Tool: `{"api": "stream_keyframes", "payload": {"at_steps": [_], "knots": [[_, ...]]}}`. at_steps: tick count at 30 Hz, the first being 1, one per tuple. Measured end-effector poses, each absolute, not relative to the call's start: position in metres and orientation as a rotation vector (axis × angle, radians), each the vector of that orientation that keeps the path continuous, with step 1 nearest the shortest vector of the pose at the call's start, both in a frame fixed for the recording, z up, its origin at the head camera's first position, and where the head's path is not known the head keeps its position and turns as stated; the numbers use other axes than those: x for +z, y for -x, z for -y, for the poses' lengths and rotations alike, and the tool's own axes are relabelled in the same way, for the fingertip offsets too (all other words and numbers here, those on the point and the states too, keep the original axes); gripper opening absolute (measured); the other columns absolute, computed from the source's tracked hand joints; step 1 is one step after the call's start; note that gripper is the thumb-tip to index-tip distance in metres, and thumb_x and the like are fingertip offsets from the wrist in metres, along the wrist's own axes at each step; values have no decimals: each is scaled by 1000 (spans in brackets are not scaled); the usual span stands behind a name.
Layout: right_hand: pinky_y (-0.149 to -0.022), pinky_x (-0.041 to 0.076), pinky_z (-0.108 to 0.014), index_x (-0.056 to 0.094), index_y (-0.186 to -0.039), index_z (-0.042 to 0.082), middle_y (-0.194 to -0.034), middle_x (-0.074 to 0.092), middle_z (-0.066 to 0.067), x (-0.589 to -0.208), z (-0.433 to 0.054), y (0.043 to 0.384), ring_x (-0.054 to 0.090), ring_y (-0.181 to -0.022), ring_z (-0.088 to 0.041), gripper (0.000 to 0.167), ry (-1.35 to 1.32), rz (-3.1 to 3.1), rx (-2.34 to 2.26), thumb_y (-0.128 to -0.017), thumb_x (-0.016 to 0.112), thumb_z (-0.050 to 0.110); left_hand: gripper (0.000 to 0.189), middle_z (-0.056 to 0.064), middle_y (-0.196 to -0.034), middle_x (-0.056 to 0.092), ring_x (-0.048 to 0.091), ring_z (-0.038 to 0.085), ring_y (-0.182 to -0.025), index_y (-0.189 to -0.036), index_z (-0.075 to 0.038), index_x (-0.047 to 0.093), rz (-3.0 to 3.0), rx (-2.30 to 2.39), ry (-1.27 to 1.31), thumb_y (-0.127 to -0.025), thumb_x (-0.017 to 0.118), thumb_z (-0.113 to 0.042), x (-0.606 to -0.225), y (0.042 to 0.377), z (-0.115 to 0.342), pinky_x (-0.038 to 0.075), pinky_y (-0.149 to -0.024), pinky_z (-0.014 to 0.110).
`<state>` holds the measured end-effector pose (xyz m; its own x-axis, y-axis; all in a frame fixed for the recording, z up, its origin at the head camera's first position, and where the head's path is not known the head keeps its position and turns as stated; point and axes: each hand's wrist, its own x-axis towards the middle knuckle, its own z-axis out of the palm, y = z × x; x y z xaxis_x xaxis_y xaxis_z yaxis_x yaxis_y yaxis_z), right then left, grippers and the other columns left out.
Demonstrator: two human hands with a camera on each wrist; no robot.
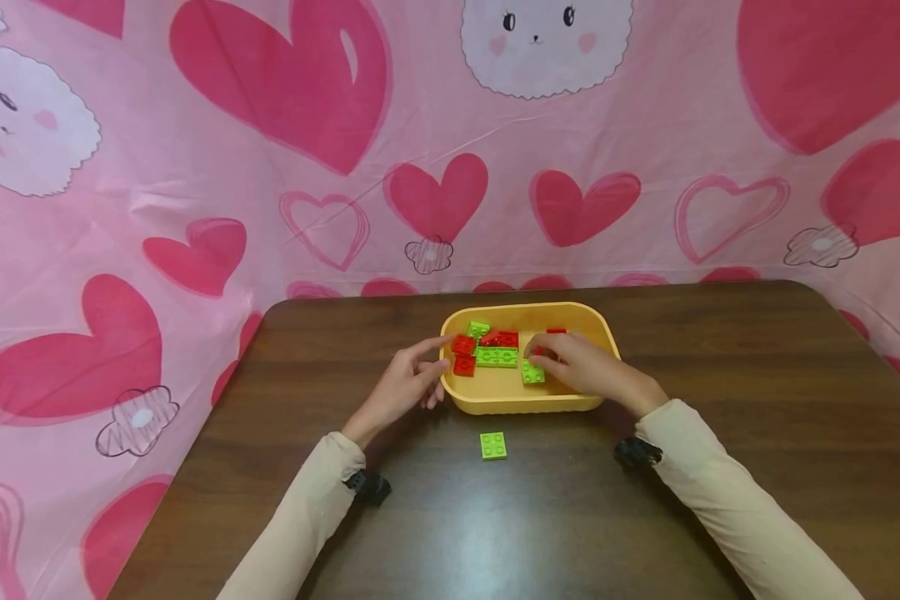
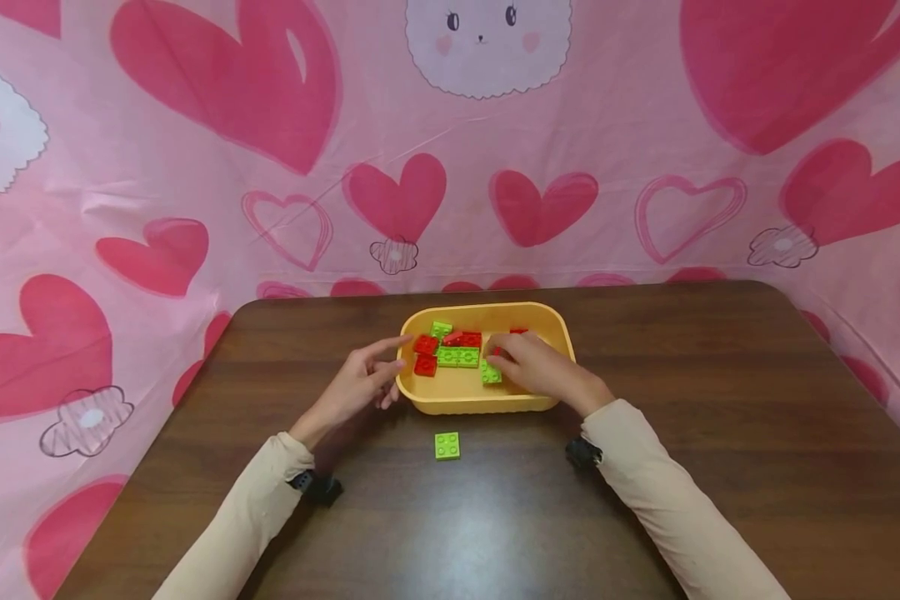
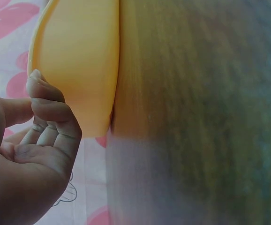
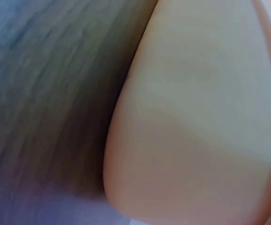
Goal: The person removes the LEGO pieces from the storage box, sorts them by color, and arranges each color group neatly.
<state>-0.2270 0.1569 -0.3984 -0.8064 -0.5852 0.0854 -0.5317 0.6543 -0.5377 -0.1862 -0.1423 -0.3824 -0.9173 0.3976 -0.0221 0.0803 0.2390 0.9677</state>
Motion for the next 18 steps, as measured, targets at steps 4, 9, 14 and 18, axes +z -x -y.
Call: {"api": "stream_keyframes", "payload": {"at_steps": [4,9,14,18], "knots": [[-72,47,-31,69,-105,11,-81,60,5,-398,-156,226,50,-75,-16,15,924,-2731,-779,-94,71,21,47,26,-69,61,53,23,-51,-146,-1,46,-2250,1733,-453,-101,57,-7,-382,186,142,50,-49,27],[-66,47,-29,68,-102,11,-76,57,4,-395,-157,224,49,-70,-16,17,891,-2738,-761,-90,75,22,48,27,-70,61,53,23,-51,-147,-2,46,-2242,1727,-451,-101,58,-8,-382,186,143,50,-50,28],[-68,50,-29,70,-99,10,-76,60,5,-390,-159,222,52,-70,-15,21,908,-2678,-757,-82,82,16,48,26,-71,61,54,24,-52,-147,-3,46,-2234,1724,-448,-101,58,-8,-383,187,144,51,-51,27],[-68,50,-29,70,-101,10,-75,59,5,-391,-160,223,52,-70,-14,25,901,-2640,-719,-80,84,13,48,26,-70,61,53,24,-52,-147,-2,46,-2239,1724,-448,-101,58,-8,-381,187,143,50,-50,28]]}}
